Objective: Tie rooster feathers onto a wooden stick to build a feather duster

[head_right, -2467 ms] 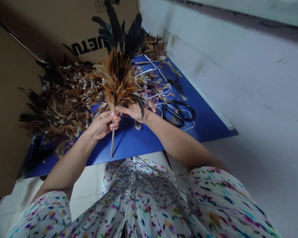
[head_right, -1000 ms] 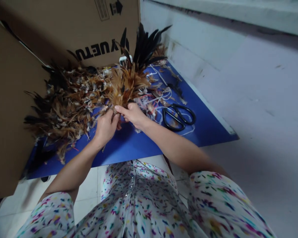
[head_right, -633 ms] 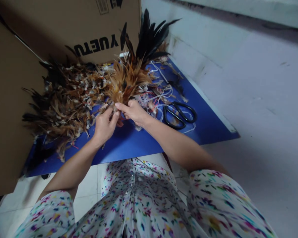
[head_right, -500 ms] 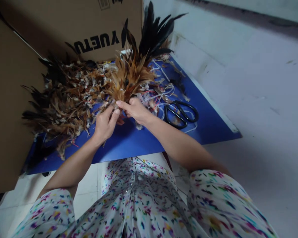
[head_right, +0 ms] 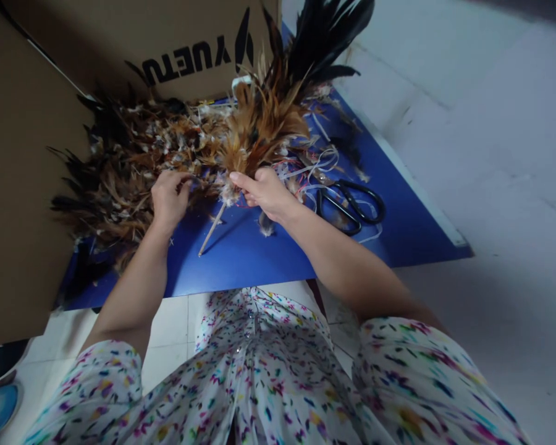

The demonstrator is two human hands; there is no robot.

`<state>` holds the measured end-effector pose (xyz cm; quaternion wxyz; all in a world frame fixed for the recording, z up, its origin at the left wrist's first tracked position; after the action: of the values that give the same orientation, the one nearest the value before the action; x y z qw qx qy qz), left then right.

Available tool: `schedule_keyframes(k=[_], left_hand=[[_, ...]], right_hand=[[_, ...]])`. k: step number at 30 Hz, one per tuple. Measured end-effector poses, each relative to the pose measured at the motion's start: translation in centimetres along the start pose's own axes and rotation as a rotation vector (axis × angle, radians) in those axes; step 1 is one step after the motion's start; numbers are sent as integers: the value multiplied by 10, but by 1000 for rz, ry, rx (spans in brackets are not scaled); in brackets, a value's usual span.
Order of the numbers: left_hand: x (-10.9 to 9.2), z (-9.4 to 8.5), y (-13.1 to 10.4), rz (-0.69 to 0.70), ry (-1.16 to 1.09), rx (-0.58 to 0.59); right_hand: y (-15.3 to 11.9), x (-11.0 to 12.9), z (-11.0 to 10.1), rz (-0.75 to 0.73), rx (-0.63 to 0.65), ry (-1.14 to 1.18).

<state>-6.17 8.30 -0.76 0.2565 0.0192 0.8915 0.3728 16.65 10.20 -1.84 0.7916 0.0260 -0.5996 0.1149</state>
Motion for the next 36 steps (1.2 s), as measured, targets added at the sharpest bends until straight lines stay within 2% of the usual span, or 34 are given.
schedule_keyframes(k=[3,7,11,16,20,25,28,31,34,36], left_hand=[[2,13,-1,43,9,80],[7,28,-2,36,23,166],[12,26,1,45,18,87],[18,11,2,37,75,-9],[23,-5,6,-38,64,-125],[23,-37,14,-110,52,-229],[24,-60,17,-124,178,-187],[35,-82,16,-160,273,-146],[52,-90,10,-178,356,-22],[63,-88,4,-171,420,73]], right_hand=[[1,0,0,-9,-6,-4],[2,-1,0,-12,-2,-1],[1,0,0,2,-21,0],[0,0,2,5,-5,-4],[1,0,2,0,-2,-1],[3,1,-1,-17,-4,-2],[3,2,-1,-29,-10,0],[2,2,-1,-33,3,6],[2,2,0,-36,16,11],[3,1,0,-44,16,16]])
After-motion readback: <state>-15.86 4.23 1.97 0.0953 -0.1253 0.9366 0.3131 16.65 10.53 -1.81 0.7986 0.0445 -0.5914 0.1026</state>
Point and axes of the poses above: each hand's wrist, its own y-axis towards the middle knuckle, its own z-axis out of the palm, x = y × z, the point moved 4 cm from there along y, towards the middle knuckle, and after that the axes turned 14 degrees about -x, right-handed, at the moved point
